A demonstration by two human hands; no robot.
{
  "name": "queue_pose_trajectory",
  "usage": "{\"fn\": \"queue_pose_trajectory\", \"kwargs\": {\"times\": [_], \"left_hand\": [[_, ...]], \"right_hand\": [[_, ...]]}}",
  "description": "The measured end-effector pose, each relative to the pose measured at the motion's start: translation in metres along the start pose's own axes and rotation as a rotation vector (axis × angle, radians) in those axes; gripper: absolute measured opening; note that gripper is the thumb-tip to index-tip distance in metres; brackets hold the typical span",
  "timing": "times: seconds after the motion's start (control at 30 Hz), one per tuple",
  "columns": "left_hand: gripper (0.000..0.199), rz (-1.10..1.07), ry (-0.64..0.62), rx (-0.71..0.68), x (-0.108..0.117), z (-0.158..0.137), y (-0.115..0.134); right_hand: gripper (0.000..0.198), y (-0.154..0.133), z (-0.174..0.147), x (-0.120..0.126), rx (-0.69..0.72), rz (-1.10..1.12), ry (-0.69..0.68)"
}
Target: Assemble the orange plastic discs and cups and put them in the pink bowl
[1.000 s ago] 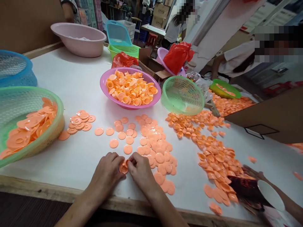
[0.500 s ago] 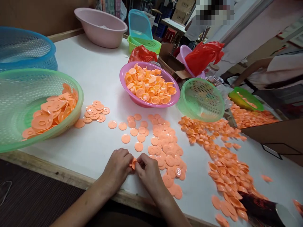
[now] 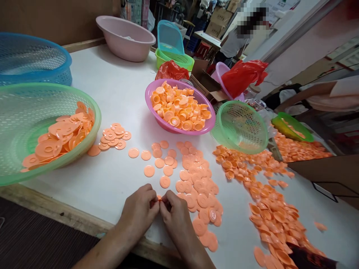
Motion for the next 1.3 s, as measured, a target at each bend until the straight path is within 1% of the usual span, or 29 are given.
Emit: {"fn": "queue_pose_trajectory", "kwargs": {"times": [0.07,0.17,0.23,0.3,0.4,0.47,0.53,0.57,0.6,0.63,0.67,0.7,0.73,0.77,0.8,0.83,0.87,0.93,1.0,1.03,1.1,1.17,1.23,1.3], "left_hand": [[0.02,0.003,-0.008,-0.013,-0.003,0.002,0.0],[0.02,0.027,-0.075,-0.005,0.0,0.009,-0.002],[0.02,0.052,-0.095,-0.003,0.001,0.012,-0.004],[0.02,0.05,-0.05,-0.036,0.0,0.009,-0.004],[0.019,0.011,0.067,-0.124,-0.005,-0.007,-0.002],[0.021,0.01,0.11,-0.169,-0.008,-0.015,-0.002],[0.021,0.015,0.118,-0.208,-0.003,-0.012,-0.003],[0.02,0.016,0.135,-0.231,0.005,-0.005,-0.004],[0.02,0.023,0.176,-0.26,0.017,0.006,-0.005],[0.021,0.048,0.248,-0.286,0.034,0.02,-0.007],[0.024,0.093,0.338,-0.302,0.054,0.035,-0.01],[0.029,0.166,0.444,-0.3,0.075,0.051,-0.014],[0.035,0.263,0.534,-0.263,0.096,0.067,-0.02],[0.045,0.363,0.571,-0.209,0.113,0.082,-0.028],[0.053,0.447,0.575,-0.139,0.127,0.096,-0.037],[0.058,0.517,0.536,-0.079,0.136,0.108,-0.046],[0.059,0.572,0.47,-0.037,0.14,0.116,-0.055],[0.058,0.634,0.36,0.023,0.137,0.122,-0.071],[0.058,0.654,0.308,0.037,0.122,0.114,-0.08],[0.06,0.659,0.305,0.031,0.111,0.105,-0.08],[0.063,0.665,0.303,0.002,0.084,0.082,-0.074],[0.068,0.658,0.274,-0.051,0.054,0.057,-0.06],[0.073,0.627,0.208,-0.119,0.028,0.035,-0.047],[0.077,0.605,0.176,-0.145,0.016,0.017,-0.042]], "right_hand": [[0.015,0.001,0.001,0.0,-0.017,0.033,-0.007],[0.015,0.002,0.007,0.0,-0.039,0.076,-0.025],[0.015,0.004,0.009,-0.001,-0.044,0.105,-0.053],[0.016,0.007,0.008,-0.003,-0.035,0.139,-0.057],[0.023,0.011,-0.002,-0.008,-0.004,0.157,0.017],[0.025,0.014,-0.008,-0.011,0.016,0.159,0.045],[0.024,0.015,-0.008,-0.012,0.003,0.19,-0.014],[0.023,0.014,-0.004,-0.01,-0.023,0.22,-0.06],[0.021,0.011,0.003,-0.004,-0.052,0.255,-0.095],[0.021,0.006,0.013,0.005,-0.074,0.292,-0.104],[0.02,-0.003,0.027,0.019,-0.076,0.323,-0.078],[0.02,-0.015,0.044,0.036,-0.053,0.347,-0.013],[0.02,-0.029,0.063,0.057,-0.002,0.365,0.084],[0.019,-0.043,0.084,0.078,0.059,0.371,0.18],[0.019,-0.056,0.105,0.1,0.121,0.392,0.285],[0.017,-0.066,0.126,0.12,0.165,0.448,0.381],[0.015,-0.071,0.145,0.138,0.168,0.526,0.465],[0.017,-0.071,0.175,0.165,0.131,0.651,0.516],[0.031,-0.056,0.185,0.182,0.124,0.695,0.517],[0.04,-0.044,0.181,0.187,0.135,0.673,0.521],[0.05,-0.008,0.156,0.194,0.152,0.537,0.572],[0.049,0.042,0.119,0.201,0.111,0.296,0.676],[0.048,0.1,0.077,0.209,-0.005,-0.037,0.817],[0.05,0.158,0.042,0.215,-0.159,-0.355,0.892]]}}
Point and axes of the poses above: each hand's wrist, its own z-axis towards the middle knuckle, its own x-axis out of the back of the hand, y = z × x, the point moved 4 cm from there along z, towards the middle knuckle, and after that the axes turned 3 degrees about y, right-handed, at the moved point
